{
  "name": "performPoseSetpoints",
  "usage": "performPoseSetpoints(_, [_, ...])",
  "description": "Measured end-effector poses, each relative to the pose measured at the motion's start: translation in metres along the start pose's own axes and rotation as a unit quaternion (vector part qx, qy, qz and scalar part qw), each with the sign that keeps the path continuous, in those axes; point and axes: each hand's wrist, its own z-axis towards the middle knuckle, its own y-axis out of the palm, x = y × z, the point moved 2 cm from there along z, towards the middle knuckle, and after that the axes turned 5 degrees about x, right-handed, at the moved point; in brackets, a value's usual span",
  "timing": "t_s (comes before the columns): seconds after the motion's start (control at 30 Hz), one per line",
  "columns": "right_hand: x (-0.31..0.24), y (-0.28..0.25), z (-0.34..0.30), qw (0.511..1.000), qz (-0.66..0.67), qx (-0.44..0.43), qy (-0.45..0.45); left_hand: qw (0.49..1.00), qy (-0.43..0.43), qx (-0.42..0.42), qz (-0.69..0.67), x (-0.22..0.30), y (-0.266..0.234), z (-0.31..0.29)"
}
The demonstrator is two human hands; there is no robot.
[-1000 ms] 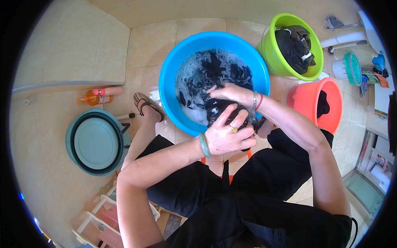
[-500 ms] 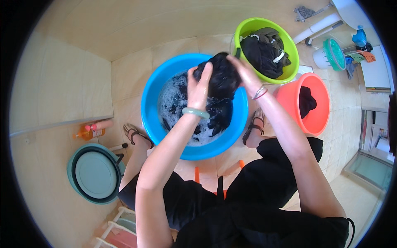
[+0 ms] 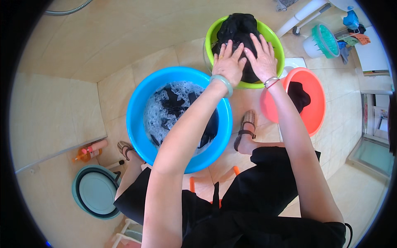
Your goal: The person is hand-washing dark-colored clothes in a blue basin filled with soapy water. They scrub and agitate the garments, then transfer them to a green bucket. Finally, they pick up a small yellow cloth and begin washing it in the same basin.
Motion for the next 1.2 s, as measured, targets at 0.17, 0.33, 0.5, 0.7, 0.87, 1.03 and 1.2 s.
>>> performPoseSetpoints(0.17, [0.017,0.051,0.001,0.998,-0.006,-0.061,-0.008,0.979,0.055,-0.044,0.189,-0.022,0.024,0.002])
performPoseSetpoints(0.33, [-0.013,0.052,0.032,0.968,-0.148,-0.201,0.028,0.987,0.005,-0.091,0.13,-0.03,0.012,0.022])
performPoseSetpoints(0.5, [-0.016,0.04,0.015,0.977,-0.2,0.053,-0.044,0.985,0.041,0.116,-0.122,-0.068,-0.03,-0.027])
performPoseSetpoints(0.7, [-0.146,0.058,-0.084,0.931,0.143,-0.059,-0.329,0.958,-0.252,0.127,-0.041,-0.225,-0.05,-0.202])
performPoseSetpoints(0.87, [-0.136,0.145,-0.176,0.907,0.025,-0.392,-0.153,0.936,-0.341,-0.022,0.09,-0.238,-0.002,-0.293])
performPoseSetpoints(1.03, [-0.114,0.204,-0.237,0.865,-0.072,-0.45,-0.209,0.934,-0.25,-0.142,0.212,-0.256,0.03,-0.305])
performPoseSetpoints(1.2, [-0.094,0.269,-0.246,0.887,-0.087,-0.362,-0.272,0.918,-0.287,-0.207,0.181,-0.305,0.074,-0.299])
